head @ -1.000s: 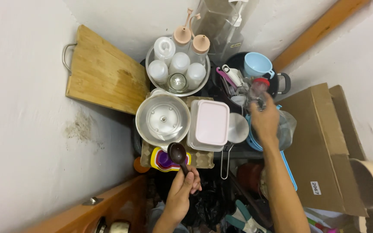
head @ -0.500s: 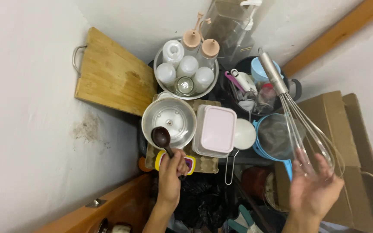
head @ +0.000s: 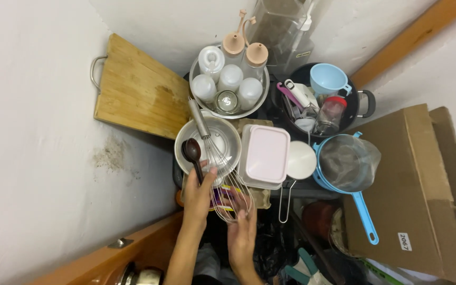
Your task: Organizing and stacking various kitchen tools and containers in a storage area.
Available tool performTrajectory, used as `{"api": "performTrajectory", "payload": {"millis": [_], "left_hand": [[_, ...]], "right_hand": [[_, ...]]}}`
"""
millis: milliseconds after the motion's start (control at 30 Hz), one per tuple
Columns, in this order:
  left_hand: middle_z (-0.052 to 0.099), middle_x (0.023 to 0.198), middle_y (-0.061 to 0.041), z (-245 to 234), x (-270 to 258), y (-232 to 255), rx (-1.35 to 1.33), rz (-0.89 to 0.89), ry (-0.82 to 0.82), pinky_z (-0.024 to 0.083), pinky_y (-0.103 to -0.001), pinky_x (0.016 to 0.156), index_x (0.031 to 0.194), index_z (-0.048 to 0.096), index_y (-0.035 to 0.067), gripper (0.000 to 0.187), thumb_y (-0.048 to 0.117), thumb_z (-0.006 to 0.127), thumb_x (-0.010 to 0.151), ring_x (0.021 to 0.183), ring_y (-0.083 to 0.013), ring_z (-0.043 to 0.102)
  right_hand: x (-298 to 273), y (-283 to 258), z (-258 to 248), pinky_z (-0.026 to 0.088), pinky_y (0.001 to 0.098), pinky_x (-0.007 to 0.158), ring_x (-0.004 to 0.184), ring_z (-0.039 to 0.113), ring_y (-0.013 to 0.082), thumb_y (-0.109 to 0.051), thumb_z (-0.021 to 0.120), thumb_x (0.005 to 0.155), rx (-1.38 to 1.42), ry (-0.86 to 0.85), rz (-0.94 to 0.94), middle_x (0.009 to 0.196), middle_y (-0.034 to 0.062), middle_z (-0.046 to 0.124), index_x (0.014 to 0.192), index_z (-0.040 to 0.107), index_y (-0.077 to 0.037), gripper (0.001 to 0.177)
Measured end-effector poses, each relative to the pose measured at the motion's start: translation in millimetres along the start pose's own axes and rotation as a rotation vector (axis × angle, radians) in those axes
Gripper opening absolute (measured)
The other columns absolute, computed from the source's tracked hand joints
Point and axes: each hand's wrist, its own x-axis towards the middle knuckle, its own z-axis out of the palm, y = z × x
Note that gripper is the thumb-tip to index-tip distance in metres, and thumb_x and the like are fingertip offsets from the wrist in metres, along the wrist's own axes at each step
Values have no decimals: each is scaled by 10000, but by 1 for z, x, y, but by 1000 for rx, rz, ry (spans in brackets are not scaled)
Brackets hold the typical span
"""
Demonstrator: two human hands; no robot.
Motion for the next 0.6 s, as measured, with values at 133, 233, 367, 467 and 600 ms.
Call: {"api": "performTrajectory", "payload": {"millis": [133, 233, 367, 467, 600], "left_hand": [[684, 1048, 12, -7, 20, -10, 32, 197, 6, 502, -172, 774, 1291, 615, 25, 418, 253, 713, 955, 891, -24, 625], [639, 944, 9, -10, 16, -13, 50, 95, 51, 474, -185, 655, 1297, 622, 38, 412, 245, 709, 951, 764, -23, 577], [599, 847, 23, -14, 18, -13, 23, 33, 117, 348, -231, 511, 1253, 629, 75, 373, 227, 694, 919, 603, -47, 433], [584, 818, 29, -19, 20, -17, -16, 48, 105, 331, -227, 501, 1231, 623, 75, 334, 209, 685, 931, 585, -42, 421], [544, 782, 34, -15, 14, -13, -24, 92, 92, 311, -224, 491, 1229, 618, 70, 308, 201, 678, 956, 567, -36, 396]], "right_hand": [[12, 23, -1, 465, 506, 1072, 1313, 530, 331, -349, 473, 1052, -6, -83, -10, 1565, 227, 427, 1526, 325, -17, 598], [13, 23, -2, 476, 532, 1064, 1332, 536, 365, -383, 485, 1028, 56, -114, 28, 1576, 203, 398, 1544, 244, -61, 654], [16, 14, -7, 473, 554, 1043, 1364, 494, 384, -445, 493, 997, 209, -135, 91, 1589, 181, 384, 1590, 161, -165, 735], [12, 15, -14, 474, 562, 1035, 1380, 475, 381, -472, 491, 991, 207, -99, 101, 1595, 189, 372, 1602, 140, -213, 751], [6, 16, -22, 482, 563, 1017, 1375, 490, 397, -515, 463, 982, 227, -55, 160, 1600, 212, 366, 1607, 138, -244, 755]]}}
